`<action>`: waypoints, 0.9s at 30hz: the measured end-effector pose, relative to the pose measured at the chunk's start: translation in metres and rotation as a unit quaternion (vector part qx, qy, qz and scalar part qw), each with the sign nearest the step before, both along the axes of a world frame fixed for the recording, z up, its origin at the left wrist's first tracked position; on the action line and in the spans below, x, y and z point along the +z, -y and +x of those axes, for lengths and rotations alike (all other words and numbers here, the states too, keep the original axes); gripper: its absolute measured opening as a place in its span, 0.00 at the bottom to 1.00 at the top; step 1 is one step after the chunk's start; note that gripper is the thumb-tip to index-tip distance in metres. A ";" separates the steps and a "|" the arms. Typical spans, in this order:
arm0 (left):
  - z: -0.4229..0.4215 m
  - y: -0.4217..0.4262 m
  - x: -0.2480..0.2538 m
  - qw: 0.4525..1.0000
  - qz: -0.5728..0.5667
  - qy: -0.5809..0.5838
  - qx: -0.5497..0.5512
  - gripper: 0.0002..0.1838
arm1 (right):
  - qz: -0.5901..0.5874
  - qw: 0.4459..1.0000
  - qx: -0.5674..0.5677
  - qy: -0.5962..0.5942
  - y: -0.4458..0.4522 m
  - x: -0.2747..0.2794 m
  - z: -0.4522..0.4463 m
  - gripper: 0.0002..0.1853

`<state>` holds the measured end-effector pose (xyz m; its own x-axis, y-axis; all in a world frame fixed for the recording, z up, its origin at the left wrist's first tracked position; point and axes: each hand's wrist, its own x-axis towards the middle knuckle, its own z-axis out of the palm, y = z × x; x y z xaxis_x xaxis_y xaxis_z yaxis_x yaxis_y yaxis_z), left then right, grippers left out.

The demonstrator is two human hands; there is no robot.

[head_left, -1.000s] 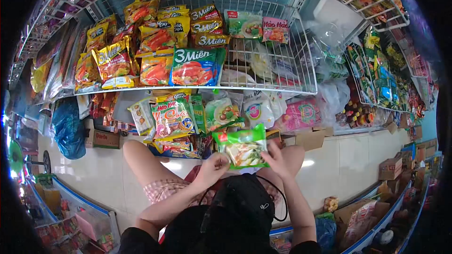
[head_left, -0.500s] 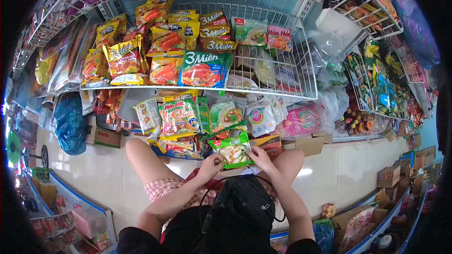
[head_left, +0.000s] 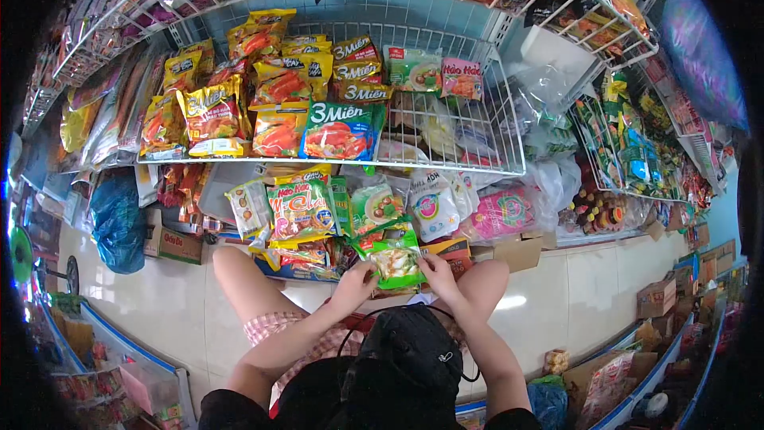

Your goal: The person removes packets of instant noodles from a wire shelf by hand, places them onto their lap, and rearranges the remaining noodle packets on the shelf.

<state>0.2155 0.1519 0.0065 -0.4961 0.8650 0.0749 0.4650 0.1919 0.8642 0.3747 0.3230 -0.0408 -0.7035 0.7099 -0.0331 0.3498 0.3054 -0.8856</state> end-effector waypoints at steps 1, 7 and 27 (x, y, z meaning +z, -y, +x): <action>0.001 0.000 0.002 1.000 -0.023 0.000 -0.005 0.08 | -0.008 1.000 0.004 0.023 -0.001 0.000 0.002 0.14; -0.020 -0.006 0.096 0.965 -0.164 -0.173 -0.106 0.12 | -0.024 0.994 0.030 0.102 -0.006 0.016 0.014 0.13; -0.003 0.034 0.369 0.889 0.361 0.059 -0.276 0.19 | 0.164 0.983 -0.080 -0.015 0.005 0.085 0.008 0.07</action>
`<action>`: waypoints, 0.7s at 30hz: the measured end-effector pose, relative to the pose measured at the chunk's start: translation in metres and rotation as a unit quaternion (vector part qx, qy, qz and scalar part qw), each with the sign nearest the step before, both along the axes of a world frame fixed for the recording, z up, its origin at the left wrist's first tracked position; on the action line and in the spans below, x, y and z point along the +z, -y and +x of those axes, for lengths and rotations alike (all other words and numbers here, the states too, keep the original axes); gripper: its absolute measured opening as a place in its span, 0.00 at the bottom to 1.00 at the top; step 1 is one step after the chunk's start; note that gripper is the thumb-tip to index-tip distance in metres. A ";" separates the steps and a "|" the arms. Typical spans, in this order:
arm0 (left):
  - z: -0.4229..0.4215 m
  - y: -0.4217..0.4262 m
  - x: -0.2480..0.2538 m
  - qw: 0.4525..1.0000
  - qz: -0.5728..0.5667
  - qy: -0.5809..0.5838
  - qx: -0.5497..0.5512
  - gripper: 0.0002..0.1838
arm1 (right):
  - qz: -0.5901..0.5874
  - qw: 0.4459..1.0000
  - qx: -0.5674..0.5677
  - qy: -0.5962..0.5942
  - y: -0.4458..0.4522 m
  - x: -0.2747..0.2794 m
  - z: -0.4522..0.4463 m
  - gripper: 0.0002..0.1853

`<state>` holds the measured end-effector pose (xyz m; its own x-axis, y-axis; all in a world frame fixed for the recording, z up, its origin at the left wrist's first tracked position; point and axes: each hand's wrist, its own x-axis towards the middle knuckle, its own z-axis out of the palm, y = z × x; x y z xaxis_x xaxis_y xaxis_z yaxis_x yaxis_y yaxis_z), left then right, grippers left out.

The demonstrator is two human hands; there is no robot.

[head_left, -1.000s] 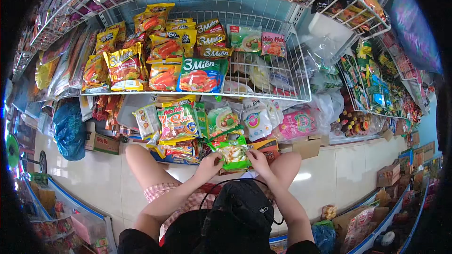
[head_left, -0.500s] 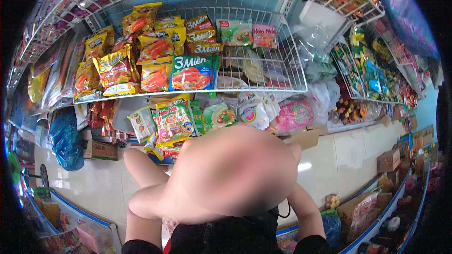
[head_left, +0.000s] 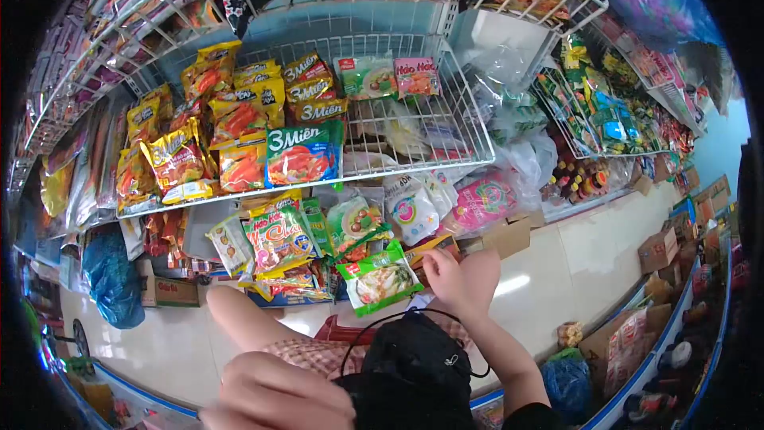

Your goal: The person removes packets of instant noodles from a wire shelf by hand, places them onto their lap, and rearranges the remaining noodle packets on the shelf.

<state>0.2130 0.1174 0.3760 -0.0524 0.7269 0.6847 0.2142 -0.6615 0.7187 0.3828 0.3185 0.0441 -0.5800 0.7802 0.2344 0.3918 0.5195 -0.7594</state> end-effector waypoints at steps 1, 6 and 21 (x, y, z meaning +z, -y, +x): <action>-0.003 -0.006 -0.004 0.984 0.149 0.098 0.002 0.15 | -0.020 0.999 -0.023 0.013 0.003 0.006 0.001 0.07; -0.026 0.011 0.006 0.844 0.432 0.241 -0.206 0.19 | 0.004 1.000 -0.023 -0.007 -0.001 -0.011 0.002 0.07; -0.014 0.009 -0.013 0.436 0.741 0.273 -0.431 0.15 | -0.008 0.999 0.026 -0.046 0.007 0.002 -0.006 0.06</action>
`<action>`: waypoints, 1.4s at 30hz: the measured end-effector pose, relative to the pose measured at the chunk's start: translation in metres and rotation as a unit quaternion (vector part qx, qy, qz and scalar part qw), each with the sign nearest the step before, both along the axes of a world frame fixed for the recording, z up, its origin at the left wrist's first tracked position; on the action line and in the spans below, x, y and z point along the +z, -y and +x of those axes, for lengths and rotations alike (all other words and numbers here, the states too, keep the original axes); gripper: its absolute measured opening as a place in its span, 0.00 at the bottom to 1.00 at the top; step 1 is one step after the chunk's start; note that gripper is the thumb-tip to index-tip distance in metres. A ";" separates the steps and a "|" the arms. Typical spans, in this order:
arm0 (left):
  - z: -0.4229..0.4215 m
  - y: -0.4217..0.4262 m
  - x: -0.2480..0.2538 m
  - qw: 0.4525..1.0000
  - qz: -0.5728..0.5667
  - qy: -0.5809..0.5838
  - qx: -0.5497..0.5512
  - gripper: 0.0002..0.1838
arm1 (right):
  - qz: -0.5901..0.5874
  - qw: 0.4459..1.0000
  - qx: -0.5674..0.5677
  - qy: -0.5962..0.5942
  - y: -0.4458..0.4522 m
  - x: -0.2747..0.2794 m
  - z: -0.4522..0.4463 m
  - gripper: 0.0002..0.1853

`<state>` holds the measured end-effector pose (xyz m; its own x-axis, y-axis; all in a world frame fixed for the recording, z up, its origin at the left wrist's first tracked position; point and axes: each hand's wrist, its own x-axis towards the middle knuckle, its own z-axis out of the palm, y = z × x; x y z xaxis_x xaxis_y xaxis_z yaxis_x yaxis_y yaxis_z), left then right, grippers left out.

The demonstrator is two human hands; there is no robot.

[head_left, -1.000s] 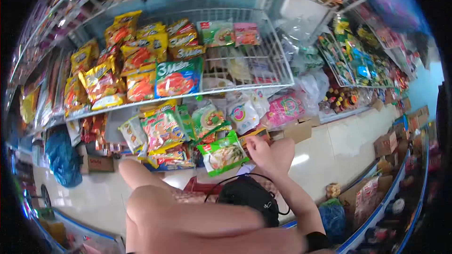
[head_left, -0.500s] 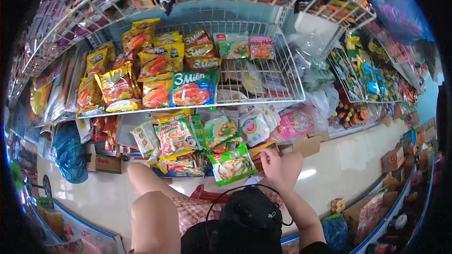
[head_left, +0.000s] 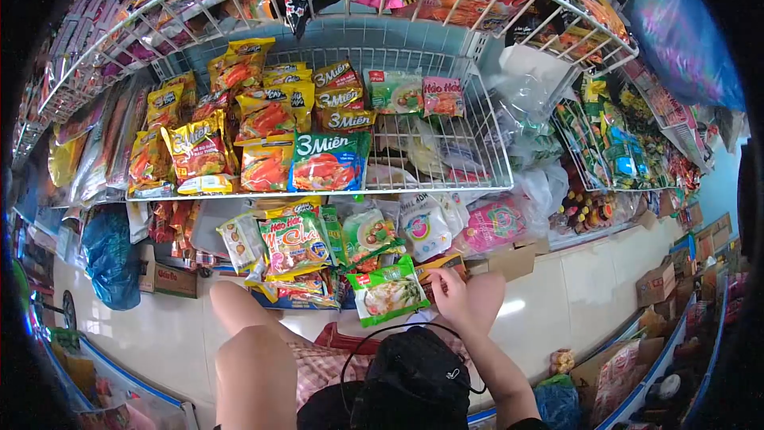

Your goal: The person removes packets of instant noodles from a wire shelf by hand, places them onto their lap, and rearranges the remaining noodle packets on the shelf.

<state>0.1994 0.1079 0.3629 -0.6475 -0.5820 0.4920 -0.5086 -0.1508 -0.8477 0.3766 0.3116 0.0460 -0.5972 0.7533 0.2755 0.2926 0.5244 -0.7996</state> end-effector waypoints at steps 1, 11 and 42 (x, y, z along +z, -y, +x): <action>0.003 0.000 -0.002 0.999 0.033 0.008 -0.016 0.15 | -0.001 1.000 -0.003 -0.004 0.001 0.001 0.000 0.06; 0.024 -0.017 -0.008 0.904 0.355 0.058 -0.230 0.11 | -0.061 0.998 -0.017 -0.017 0.001 0.009 0.000 0.07; -0.148 -0.430 -0.253 -0.031 0.898 -0.152 -0.412 0.34 | -0.064 0.985 -0.063 -0.144 -0.317 0.008 -0.275 0.24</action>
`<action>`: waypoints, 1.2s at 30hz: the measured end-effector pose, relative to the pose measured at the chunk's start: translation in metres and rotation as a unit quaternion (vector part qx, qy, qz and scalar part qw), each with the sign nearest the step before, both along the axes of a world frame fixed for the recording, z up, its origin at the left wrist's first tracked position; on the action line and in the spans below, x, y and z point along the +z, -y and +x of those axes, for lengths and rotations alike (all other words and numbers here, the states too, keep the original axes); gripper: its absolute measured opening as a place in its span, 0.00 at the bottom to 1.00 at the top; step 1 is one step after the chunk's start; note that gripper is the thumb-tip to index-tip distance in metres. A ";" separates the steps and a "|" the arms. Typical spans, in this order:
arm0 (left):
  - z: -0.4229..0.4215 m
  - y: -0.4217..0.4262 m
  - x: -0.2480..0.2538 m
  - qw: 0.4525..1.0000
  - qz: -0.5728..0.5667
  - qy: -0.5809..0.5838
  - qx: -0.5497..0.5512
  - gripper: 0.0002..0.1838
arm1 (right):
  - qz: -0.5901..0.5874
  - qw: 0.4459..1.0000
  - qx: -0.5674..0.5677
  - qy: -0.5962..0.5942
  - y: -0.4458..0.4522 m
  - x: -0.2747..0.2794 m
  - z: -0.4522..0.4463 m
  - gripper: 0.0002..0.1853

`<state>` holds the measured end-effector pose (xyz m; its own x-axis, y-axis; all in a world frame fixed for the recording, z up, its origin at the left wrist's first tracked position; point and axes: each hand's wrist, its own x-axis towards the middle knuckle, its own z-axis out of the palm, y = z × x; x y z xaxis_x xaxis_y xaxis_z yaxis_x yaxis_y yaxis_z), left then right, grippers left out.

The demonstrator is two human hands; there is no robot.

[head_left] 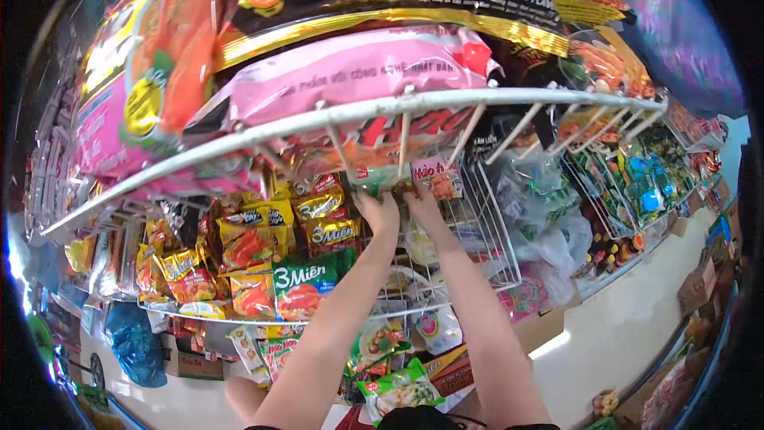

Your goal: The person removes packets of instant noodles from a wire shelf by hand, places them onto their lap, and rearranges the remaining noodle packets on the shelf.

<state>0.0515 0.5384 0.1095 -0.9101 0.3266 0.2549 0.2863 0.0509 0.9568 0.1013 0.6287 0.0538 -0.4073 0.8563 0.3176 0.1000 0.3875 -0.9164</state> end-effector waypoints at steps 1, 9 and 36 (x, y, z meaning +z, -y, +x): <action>-0.001 -0.007 -0.007 1.000 0.003 -0.024 0.019 0.35 | 0.003 0.999 0.011 0.038 0.005 0.008 0.003 0.25; -0.022 -0.017 -0.064 0.999 -0.012 0.030 0.013 0.43 | -0.079 0.985 0.150 0.021 0.006 0.012 0.009 0.37; 0.139 0.351 0.004 0.902 -0.024 0.256 -0.345 0.14 | -0.104 0.974 0.073 0.188 0.302 0.120 0.262 0.15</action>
<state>0.1903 0.1872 0.1134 -0.4794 0.8606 -0.1716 -0.2138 0.0751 0.9740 0.3631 0.3263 0.1733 -0.5835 0.8105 -0.0519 0.4013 0.2322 -0.8860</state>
